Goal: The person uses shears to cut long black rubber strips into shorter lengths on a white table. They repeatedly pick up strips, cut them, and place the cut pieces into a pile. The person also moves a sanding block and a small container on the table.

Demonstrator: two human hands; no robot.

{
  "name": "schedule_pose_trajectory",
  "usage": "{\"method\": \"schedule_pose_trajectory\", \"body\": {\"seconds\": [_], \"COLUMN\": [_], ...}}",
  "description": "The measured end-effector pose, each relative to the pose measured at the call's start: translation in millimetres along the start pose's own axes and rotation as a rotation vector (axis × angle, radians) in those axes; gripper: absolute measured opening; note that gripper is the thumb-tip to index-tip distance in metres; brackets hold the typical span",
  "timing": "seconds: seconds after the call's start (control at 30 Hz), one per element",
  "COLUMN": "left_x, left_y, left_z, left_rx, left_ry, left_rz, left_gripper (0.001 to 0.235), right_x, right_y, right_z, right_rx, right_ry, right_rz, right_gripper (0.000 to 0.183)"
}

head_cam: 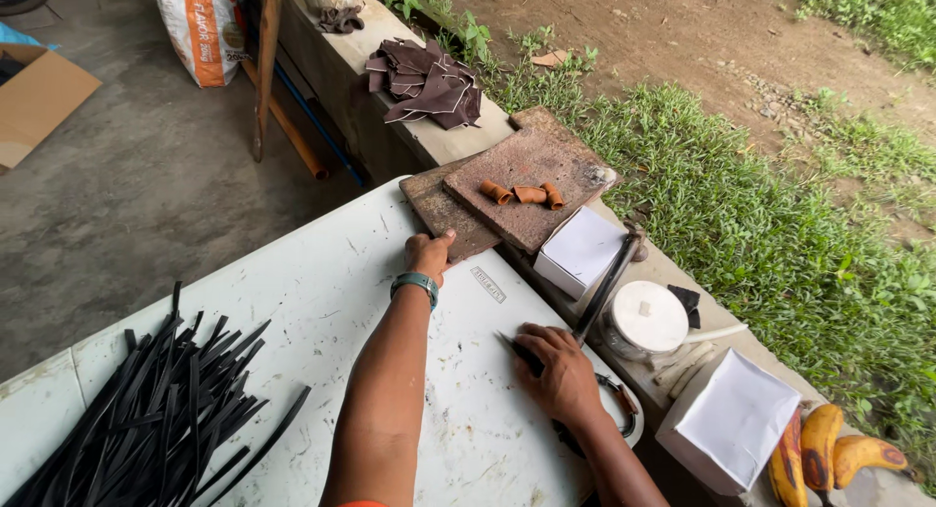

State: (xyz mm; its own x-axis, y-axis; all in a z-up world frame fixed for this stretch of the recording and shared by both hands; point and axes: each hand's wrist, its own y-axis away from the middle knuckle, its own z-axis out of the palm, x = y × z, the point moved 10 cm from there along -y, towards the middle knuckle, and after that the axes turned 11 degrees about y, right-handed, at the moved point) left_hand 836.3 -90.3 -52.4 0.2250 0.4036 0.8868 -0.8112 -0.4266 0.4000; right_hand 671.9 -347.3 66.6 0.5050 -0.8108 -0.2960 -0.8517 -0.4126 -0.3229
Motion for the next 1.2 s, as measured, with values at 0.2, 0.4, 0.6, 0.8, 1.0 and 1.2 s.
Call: {"method": "schedule_pose_trajectory", "body": {"seconds": [0.2,0.4,0.6,0.8,1.0,1.2], "left_x": [1,-10,-17,-30,-44,-53], "left_y": [20,28,38,58,92,135], "left_z": [-9,-43,-86,-129,-165,-166], "left_rx": [0.010,0.038,0.032,0.035,0.044,0.039], "left_ry": [-0.038,-0.075,-0.023,0.030,-0.051,0.086], "left_rz": [0.012,0.036,0.050,0.064,0.119,0.081], "left_gripper": [0.047,0.050,0.046,0.039,0.036,0.030], "right_x": [17,17,15,18,31,39], "right_y": [-3,0,1,2,5,3], "right_z": [6,8,4,2,0,-2], "right_rx": [-0.045,-0.045,-0.025,0.001,0.052,0.045], "right_ry": [0.010,0.017,0.028,0.040,0.007,-0.017], "right_rz": [0.026,0.008,-0.025,0.009,0.146,0.237], "right_gripper": [0.033,0.033,0.032,0.031,0.030,0.040]}}
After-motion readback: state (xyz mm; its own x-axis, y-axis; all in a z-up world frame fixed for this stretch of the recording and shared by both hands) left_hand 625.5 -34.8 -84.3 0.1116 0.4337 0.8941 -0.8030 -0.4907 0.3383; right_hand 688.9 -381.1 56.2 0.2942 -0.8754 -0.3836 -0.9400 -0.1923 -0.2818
